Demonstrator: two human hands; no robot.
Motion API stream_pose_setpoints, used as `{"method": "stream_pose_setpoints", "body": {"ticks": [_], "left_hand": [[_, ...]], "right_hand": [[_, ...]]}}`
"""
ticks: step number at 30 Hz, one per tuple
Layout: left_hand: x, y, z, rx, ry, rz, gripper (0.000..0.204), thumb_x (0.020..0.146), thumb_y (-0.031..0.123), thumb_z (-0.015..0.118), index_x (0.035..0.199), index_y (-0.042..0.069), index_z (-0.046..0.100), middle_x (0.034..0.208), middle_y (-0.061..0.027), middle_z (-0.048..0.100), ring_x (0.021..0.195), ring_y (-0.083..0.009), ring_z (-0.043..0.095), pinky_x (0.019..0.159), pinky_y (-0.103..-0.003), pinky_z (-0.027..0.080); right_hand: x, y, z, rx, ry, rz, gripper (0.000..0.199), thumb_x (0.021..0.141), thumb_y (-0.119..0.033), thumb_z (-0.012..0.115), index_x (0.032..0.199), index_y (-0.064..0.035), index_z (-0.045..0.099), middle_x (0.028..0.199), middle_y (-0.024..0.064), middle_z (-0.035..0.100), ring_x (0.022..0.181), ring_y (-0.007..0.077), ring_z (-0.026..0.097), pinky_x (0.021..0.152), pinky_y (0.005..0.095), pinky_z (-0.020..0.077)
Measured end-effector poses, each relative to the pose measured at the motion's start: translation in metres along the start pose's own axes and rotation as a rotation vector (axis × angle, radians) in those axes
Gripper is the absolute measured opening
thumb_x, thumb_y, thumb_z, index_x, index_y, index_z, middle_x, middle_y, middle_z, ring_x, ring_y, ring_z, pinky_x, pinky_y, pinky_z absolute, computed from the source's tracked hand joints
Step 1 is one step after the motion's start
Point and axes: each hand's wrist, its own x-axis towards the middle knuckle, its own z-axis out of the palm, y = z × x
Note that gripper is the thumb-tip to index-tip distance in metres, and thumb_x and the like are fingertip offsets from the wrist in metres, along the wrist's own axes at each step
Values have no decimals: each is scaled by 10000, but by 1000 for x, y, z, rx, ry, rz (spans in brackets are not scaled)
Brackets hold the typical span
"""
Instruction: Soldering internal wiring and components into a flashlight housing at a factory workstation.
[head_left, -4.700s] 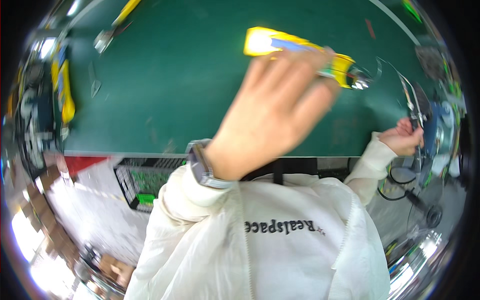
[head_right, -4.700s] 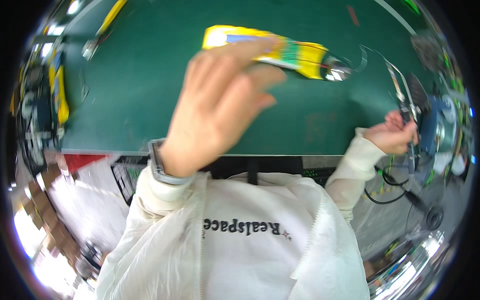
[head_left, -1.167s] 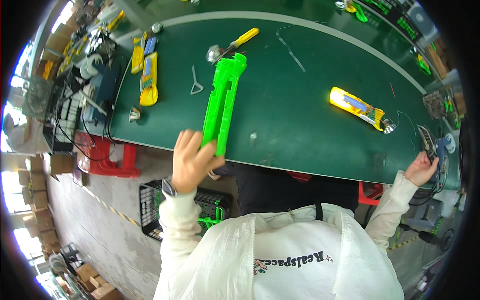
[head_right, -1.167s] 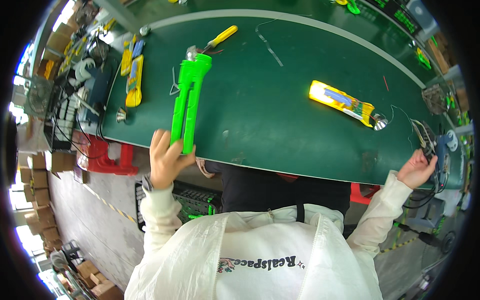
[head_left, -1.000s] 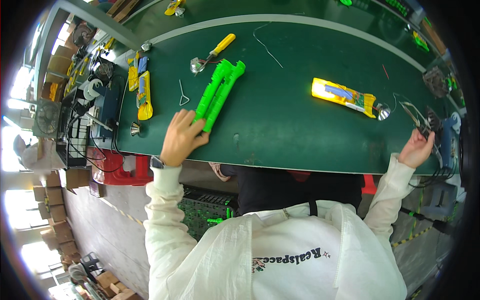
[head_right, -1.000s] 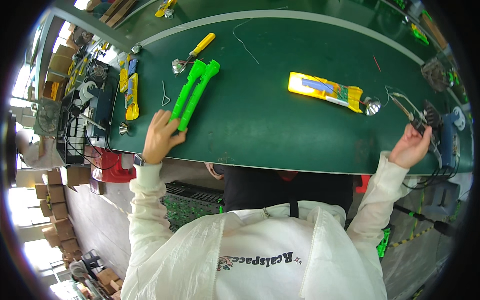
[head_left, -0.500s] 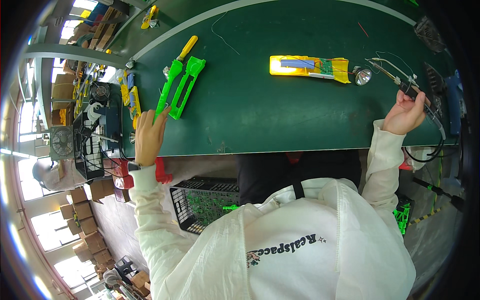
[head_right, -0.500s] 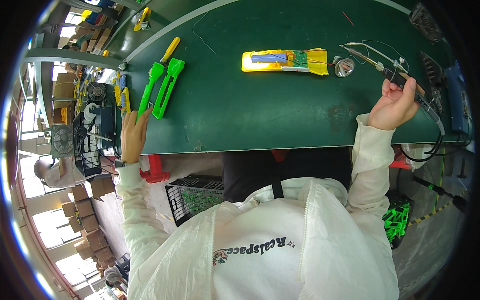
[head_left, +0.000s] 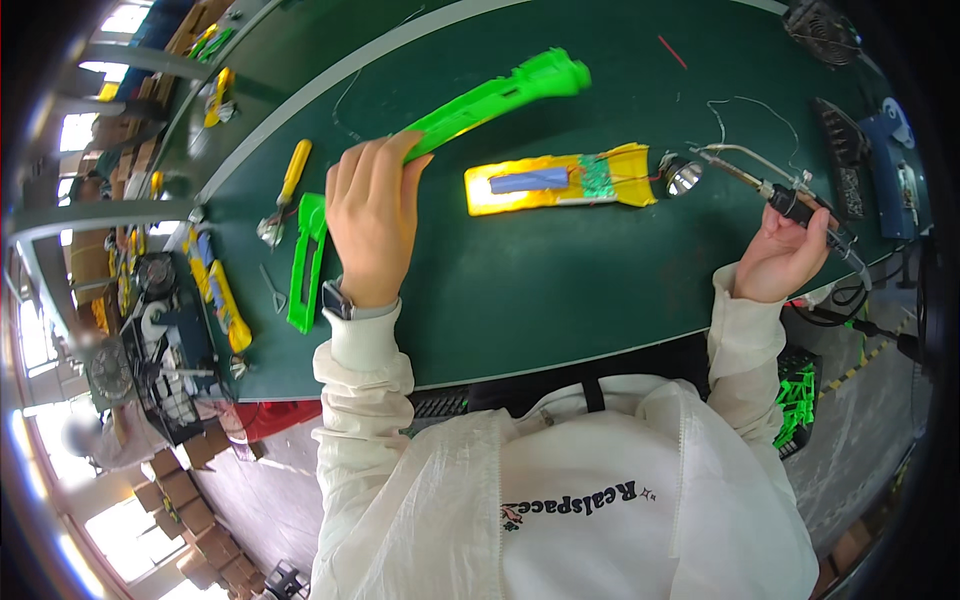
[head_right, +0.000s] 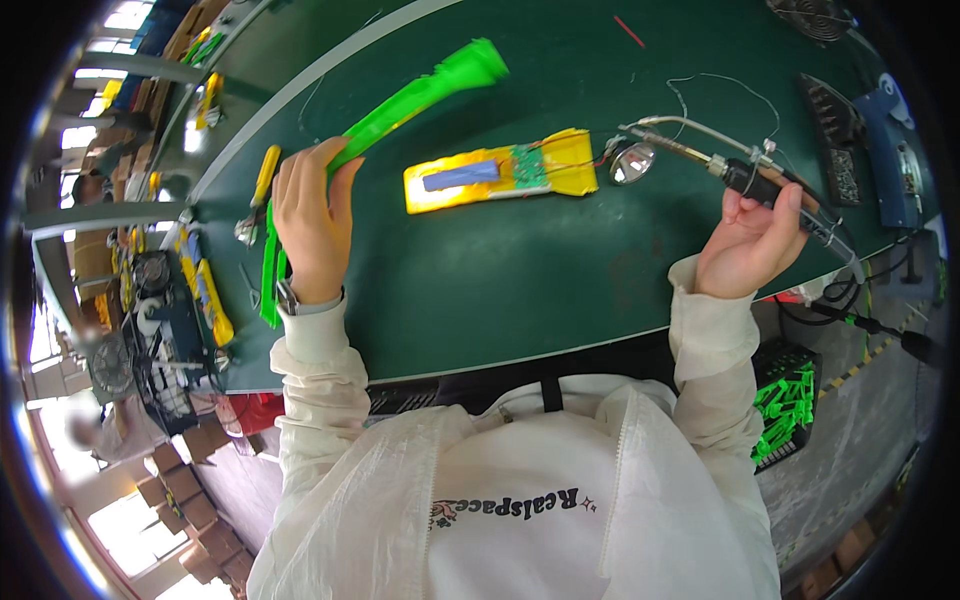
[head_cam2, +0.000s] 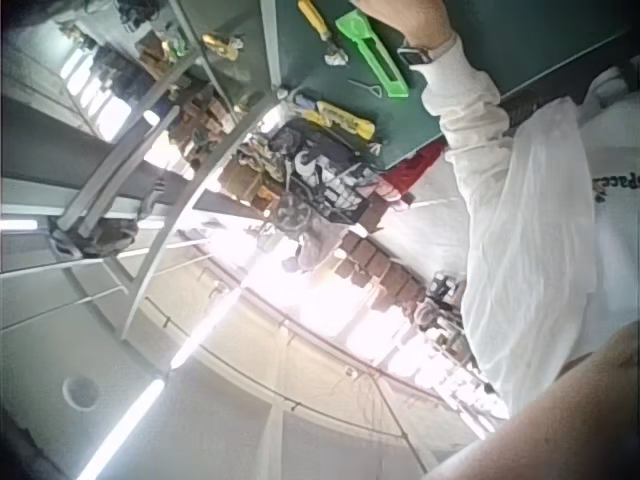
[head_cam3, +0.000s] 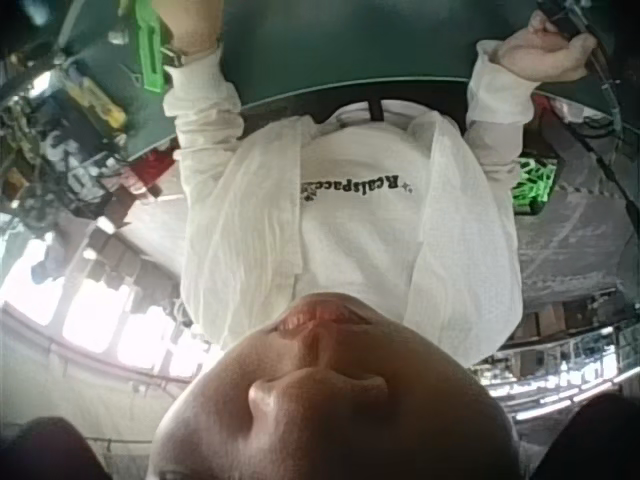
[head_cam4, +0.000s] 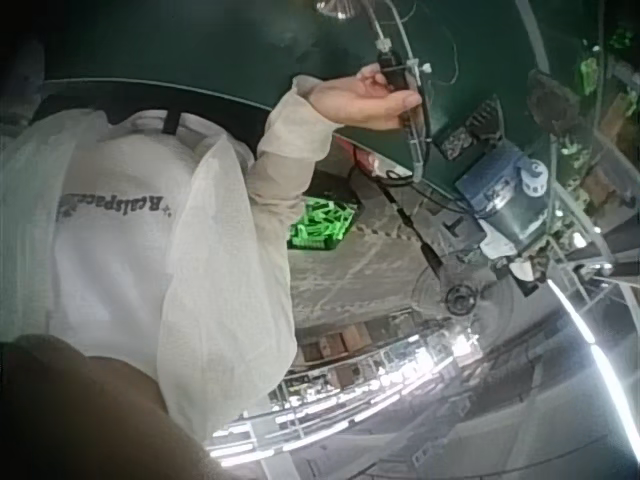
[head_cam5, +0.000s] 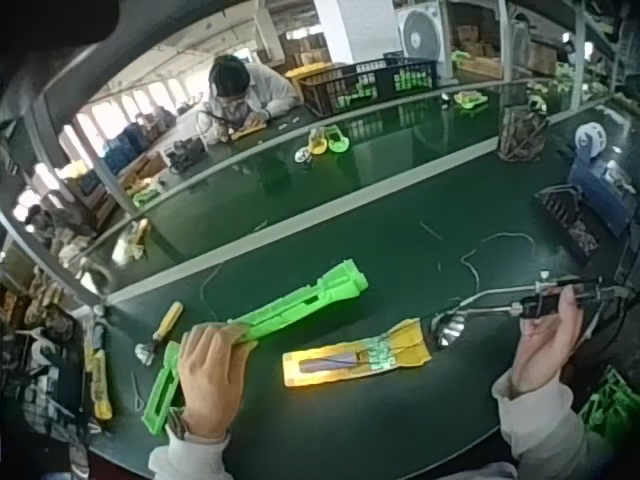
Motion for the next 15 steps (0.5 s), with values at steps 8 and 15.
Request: {"method": "stream_pose_setpoints", "body": {"ticks": [8,15], "left_hand": [[19,0,50,-435,-192,-16,236,734,-13,726,965,26,710,829,-84,608,762,-222,571,643,-305,463],[0,-2,35,-655,-431,-126,292,750,38,708,1042,24,702,952,-95,600,881,-258,561,769,-341,470]], "right_hand": [[32,-5,10,-35,-132,-24,299,980,-298,493,1051,-16,561,838,82,587,679,118,479,579,266,378],[67,26,63,-35,-490,46,277,965,-263,526,984,9,570,773,73,561,644,107,488,555,251,367]]}}
